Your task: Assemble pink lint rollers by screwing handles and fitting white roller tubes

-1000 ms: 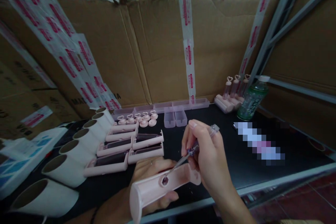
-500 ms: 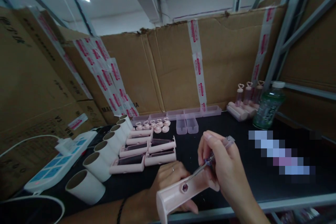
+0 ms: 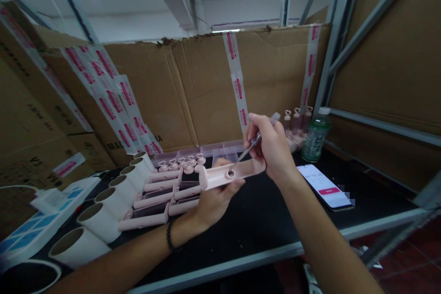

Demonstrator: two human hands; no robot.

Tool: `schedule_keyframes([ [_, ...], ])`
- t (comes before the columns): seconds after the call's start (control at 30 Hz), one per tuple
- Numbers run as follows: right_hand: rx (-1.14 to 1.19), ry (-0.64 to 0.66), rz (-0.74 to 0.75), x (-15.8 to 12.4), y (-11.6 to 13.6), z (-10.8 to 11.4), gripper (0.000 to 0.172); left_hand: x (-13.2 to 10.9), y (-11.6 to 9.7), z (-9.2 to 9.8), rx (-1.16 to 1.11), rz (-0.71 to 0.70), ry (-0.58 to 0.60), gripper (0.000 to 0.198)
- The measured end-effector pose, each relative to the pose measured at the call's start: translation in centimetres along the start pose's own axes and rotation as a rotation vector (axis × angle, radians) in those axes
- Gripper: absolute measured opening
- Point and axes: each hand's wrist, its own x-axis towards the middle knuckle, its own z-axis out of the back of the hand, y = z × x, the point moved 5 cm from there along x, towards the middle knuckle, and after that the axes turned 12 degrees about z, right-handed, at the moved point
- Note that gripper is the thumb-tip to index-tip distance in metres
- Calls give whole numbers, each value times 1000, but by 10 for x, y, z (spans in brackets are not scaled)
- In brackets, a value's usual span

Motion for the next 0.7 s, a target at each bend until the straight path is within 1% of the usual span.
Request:
schedule_keyframes([
  [0.07,11,-13,67,19,11,2,36,22,-6,-3,-45,-30,-72,41],
  [0.13,22,-31,123,35,22,2,36,44,-11,-5,-88,-68,-103,40],
  [0.2,33,-59,164,47,34,1,39,65,-18,-7,-123,-109,-106,40],
  [0.27,44,-107,209,53,47,1,42,83,-25,-6,-162,-149,-128,43],
  [0.37,56,-174,281,56,64,0,41,103,-35,-2,-220,-206,-152,48],
  [0.47,54,-213,355,60,73,0,45,120,-41,5,-257,-249,-157,52],
  [0.53,49,-269,477,62,78,2,48,129,-44,14,-276,-275,-182,53],
  [0.6,42,-344,614,61,81,6,44,138,-50,28,-295,-293,-230,54],
  [0.67,26,-437,726,56,81,13,44,145,-60,49,-342,-290,-294,57],
  [0.7,19,-478,763,51,80,17,47,147,-64,64,-441,-279,-360,58],
])
